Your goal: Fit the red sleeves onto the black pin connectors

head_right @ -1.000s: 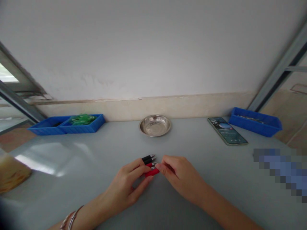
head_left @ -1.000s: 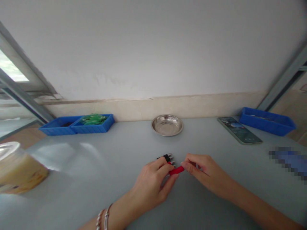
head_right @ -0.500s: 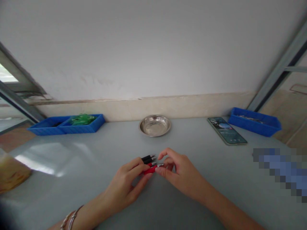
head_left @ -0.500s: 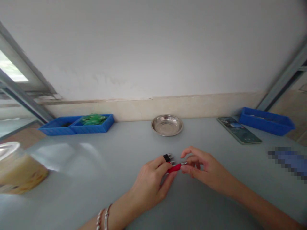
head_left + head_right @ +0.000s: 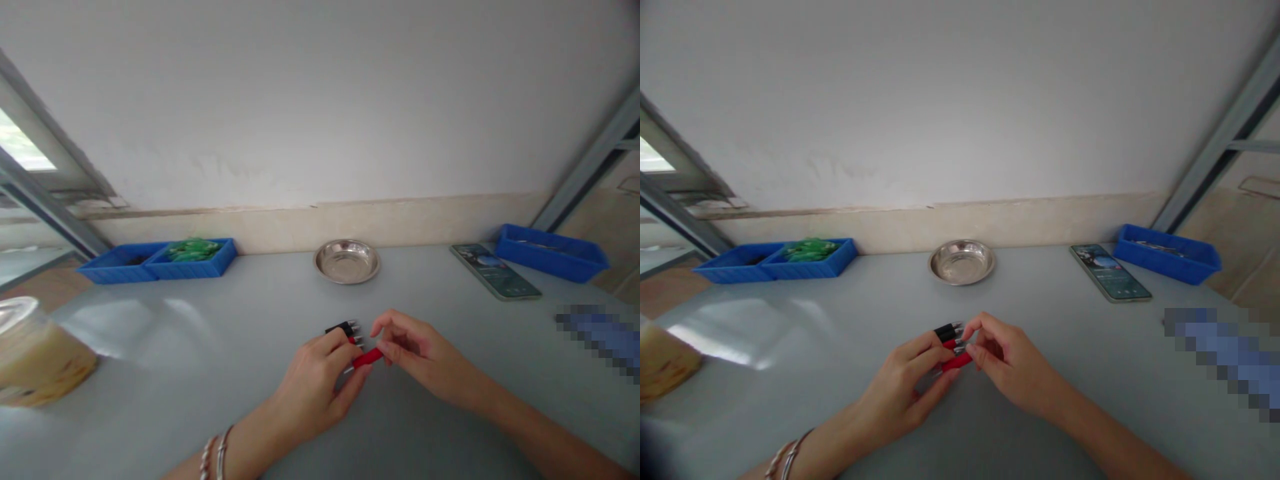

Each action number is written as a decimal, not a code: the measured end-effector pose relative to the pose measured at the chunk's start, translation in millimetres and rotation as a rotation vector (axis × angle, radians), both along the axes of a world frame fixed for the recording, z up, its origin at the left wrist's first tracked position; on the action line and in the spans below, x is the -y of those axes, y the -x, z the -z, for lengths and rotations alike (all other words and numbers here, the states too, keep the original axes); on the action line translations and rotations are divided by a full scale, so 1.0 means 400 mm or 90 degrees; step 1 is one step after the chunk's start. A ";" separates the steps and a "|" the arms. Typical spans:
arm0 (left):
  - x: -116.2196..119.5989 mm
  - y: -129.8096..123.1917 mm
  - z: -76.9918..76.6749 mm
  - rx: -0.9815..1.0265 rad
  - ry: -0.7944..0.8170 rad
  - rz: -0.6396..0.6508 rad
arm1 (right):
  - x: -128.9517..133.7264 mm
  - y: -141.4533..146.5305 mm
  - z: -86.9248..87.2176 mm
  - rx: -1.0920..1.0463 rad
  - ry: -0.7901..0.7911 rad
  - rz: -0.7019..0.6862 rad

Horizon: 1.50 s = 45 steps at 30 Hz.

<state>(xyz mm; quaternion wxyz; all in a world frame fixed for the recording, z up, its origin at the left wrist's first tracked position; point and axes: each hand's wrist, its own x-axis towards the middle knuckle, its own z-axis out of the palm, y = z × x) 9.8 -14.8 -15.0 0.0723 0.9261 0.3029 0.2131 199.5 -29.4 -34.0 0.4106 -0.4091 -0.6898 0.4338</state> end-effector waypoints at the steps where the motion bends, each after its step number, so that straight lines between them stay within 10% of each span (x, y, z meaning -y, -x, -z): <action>1: 0.001 0.001 0.000 -0.002 0.002 -0.001 | 0.001 -0.001 -0.002 0.005 -0.007 -0.002; 45: 0.000 -0.001 -0.006 0.098 0.015 -0.059 | 0.004 -0.003 -0.016 0.097 -0.132 0.066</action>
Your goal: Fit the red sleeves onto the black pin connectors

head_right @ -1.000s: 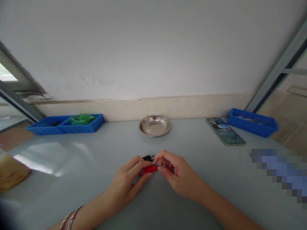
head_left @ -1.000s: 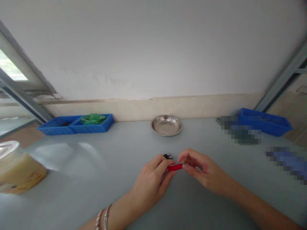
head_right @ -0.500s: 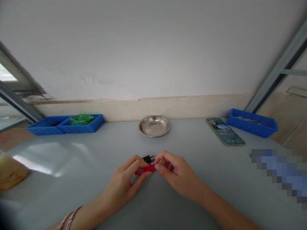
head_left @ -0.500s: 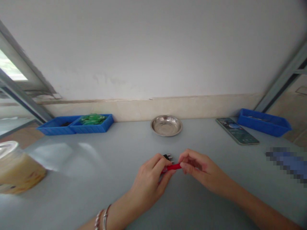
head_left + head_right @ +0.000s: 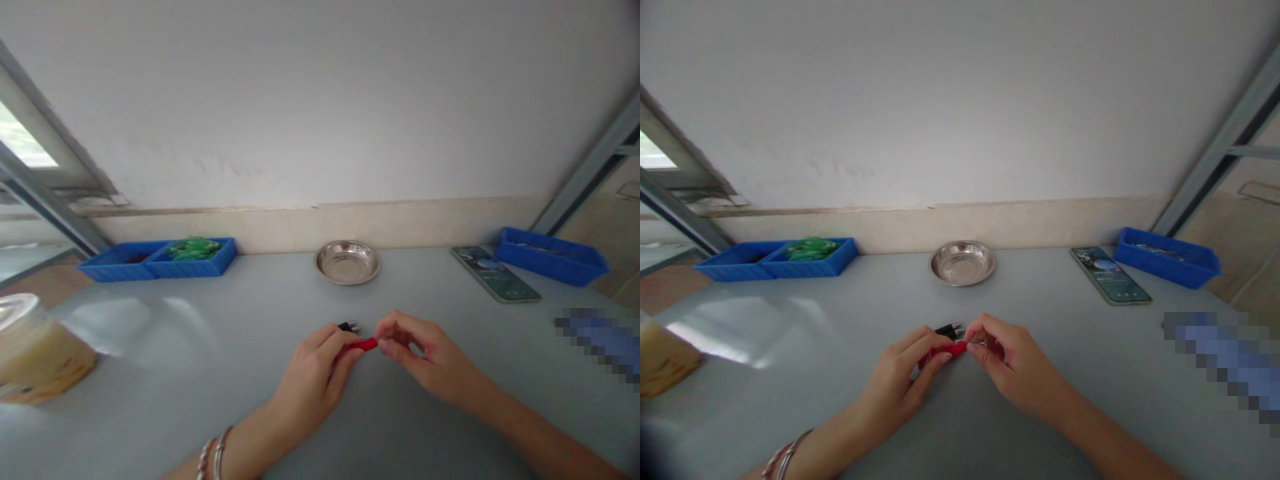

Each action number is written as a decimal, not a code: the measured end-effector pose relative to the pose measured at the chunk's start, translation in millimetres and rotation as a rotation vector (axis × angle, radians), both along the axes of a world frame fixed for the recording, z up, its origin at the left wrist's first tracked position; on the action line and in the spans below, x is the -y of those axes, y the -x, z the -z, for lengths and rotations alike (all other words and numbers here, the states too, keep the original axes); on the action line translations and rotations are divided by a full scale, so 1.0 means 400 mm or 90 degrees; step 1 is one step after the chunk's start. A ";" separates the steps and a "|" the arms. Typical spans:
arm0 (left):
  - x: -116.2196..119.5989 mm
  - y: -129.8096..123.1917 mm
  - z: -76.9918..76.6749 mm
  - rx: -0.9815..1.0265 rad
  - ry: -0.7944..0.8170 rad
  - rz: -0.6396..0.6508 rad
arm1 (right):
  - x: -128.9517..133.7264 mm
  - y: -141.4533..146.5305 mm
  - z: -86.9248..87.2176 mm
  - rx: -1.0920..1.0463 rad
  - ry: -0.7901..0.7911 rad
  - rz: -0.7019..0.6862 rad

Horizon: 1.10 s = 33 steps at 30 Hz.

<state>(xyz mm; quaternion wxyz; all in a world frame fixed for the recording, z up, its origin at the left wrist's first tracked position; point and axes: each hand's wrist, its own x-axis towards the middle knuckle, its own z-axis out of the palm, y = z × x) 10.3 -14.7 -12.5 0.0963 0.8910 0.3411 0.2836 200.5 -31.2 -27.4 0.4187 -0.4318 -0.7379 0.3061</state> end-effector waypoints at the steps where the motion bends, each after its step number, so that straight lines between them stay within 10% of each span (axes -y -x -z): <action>1: 0.001 -0.001 -0.001 0.005 0.000 -0.004 | 0.000 -0.001 -0.002 0.010 -0.016 0.017; 11: -0.015 0.008 -0.011 -0.177 -0.053 0.022 | -0.053 -0.055 0.028 0.266 -0.071 0.277; 33: 0.023 -0.003 -0.065 -0.420 -0.022 -0.040 | -0.104 -0.087 0.077 0.364 -0.033 0.291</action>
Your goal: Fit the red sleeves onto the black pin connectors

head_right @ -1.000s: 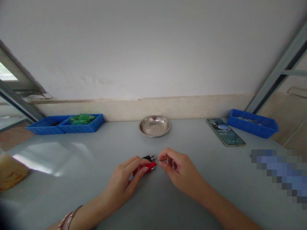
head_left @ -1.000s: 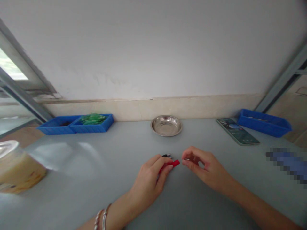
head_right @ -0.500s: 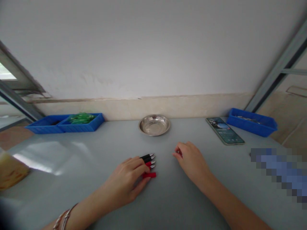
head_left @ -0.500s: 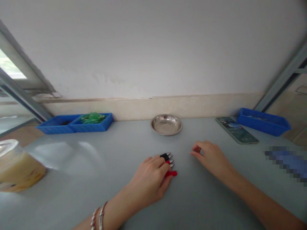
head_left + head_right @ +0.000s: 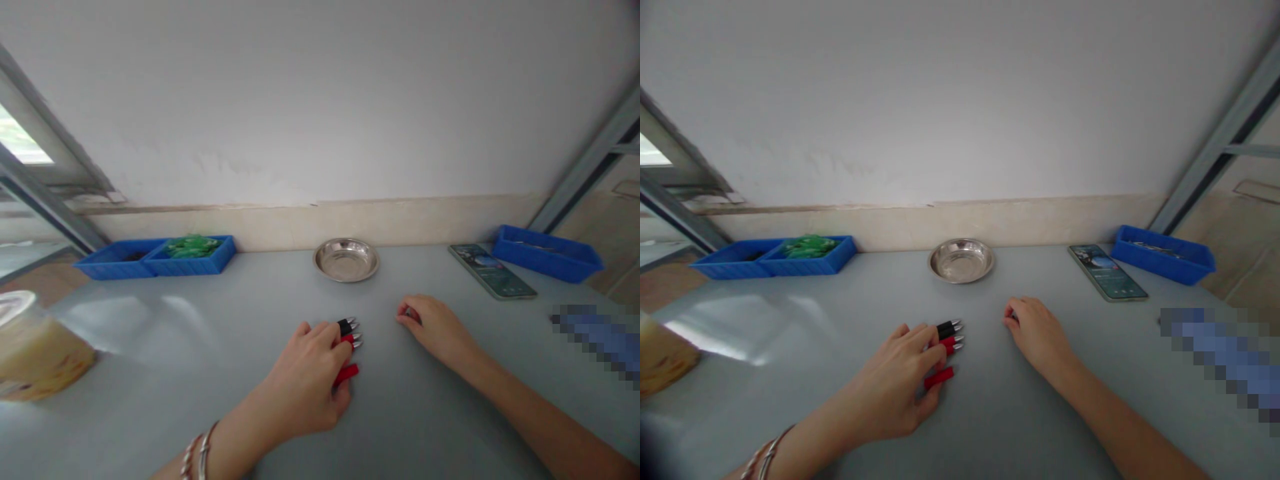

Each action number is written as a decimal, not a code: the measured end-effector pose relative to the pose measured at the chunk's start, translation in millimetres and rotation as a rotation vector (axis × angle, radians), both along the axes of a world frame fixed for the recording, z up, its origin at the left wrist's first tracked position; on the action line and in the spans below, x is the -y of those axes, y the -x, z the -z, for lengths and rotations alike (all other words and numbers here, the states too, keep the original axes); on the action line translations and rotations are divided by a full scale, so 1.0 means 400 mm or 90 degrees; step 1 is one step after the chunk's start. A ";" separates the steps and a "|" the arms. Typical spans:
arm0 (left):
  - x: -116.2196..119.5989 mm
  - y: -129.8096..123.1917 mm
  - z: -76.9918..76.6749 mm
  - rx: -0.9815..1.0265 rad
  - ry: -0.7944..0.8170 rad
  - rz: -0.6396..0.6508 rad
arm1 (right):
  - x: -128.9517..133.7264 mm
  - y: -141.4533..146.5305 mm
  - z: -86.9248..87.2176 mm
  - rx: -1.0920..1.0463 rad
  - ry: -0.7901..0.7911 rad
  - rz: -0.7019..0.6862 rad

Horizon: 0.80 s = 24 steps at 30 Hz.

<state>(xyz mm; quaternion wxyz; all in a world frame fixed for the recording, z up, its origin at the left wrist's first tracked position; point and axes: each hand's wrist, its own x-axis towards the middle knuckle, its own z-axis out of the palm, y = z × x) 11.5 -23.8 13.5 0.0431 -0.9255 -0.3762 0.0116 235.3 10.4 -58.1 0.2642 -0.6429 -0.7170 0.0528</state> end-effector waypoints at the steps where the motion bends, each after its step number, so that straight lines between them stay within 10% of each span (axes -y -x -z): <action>1: 0.000 0.001 -0.001 -0.002 0.001 -0.001 | 0.000 0.000 0.001 0.001 -0.001 -0.001; 24: -0.010 0.007 0.023 0.038 0.008 0.023 | 0.043 0.040 -0.025 -0.026 -0.081 -0.072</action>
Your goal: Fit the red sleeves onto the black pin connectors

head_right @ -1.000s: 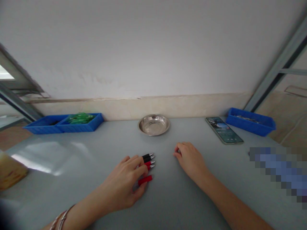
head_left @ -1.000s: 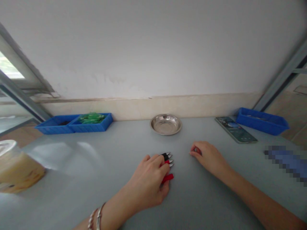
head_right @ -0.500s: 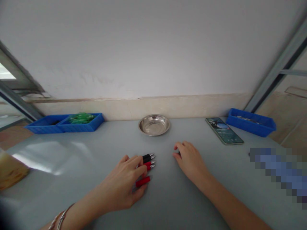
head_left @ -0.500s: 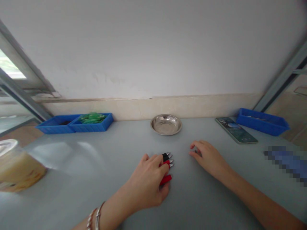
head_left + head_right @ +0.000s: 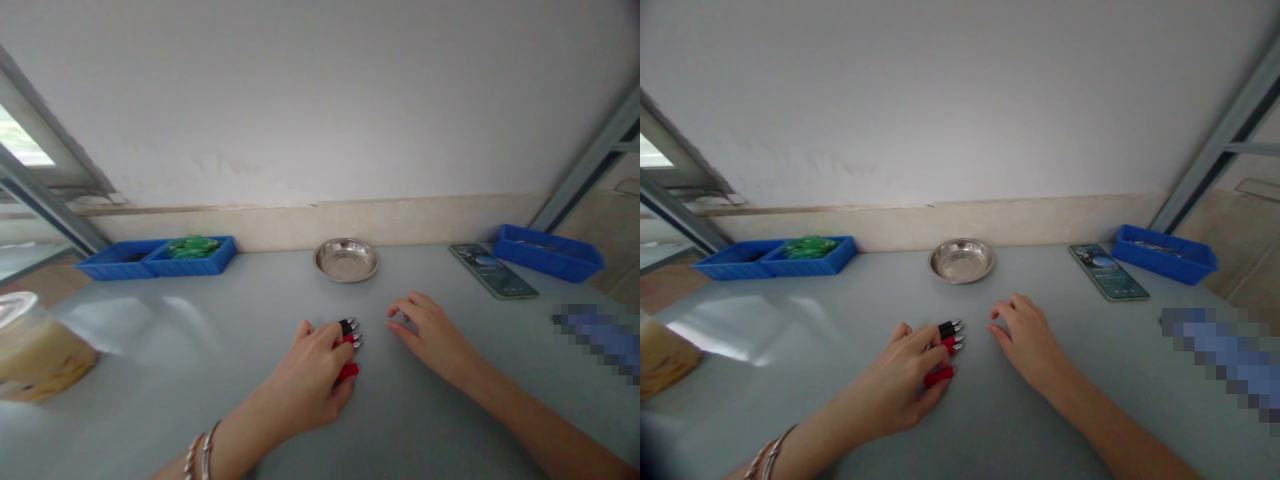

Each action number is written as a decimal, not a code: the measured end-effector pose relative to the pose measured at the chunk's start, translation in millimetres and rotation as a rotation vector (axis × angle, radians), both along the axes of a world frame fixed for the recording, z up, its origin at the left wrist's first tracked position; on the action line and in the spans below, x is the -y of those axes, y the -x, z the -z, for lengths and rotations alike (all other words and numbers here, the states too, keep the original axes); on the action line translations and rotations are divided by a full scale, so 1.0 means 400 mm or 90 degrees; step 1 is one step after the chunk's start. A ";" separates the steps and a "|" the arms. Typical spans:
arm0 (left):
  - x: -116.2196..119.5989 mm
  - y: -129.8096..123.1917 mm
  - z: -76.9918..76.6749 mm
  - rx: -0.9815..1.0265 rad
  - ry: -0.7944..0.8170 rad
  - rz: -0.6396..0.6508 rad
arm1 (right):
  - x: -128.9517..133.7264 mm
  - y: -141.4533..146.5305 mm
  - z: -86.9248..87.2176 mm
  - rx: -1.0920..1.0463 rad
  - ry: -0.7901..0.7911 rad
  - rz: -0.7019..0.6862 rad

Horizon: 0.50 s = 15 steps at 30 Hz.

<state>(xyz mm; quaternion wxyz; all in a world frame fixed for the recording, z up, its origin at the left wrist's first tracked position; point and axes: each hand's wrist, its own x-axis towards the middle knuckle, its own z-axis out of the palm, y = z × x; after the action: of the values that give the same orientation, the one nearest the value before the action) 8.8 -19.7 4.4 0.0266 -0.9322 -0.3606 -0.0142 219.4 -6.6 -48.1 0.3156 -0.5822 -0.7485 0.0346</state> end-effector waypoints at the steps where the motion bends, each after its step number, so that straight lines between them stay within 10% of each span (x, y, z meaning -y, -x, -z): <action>1: -0.001 0.000 0.001 0.000 0.001 0.000 | 0.002 0.004 0.001 -0.004 -0.003 -0.013; 15: -0.015 0.005 0.014 0.018 -0.011 0.001 | 0.020 0.035 0.008 -0.011 0.019 -0.099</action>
<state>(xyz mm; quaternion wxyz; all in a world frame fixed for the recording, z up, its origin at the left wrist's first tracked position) 6.6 -13.7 -1.3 0.0297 -0.9318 -0.3605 -0.0308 205.4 -14.5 -51.2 0.3098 -0.5268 -0.7879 0.0752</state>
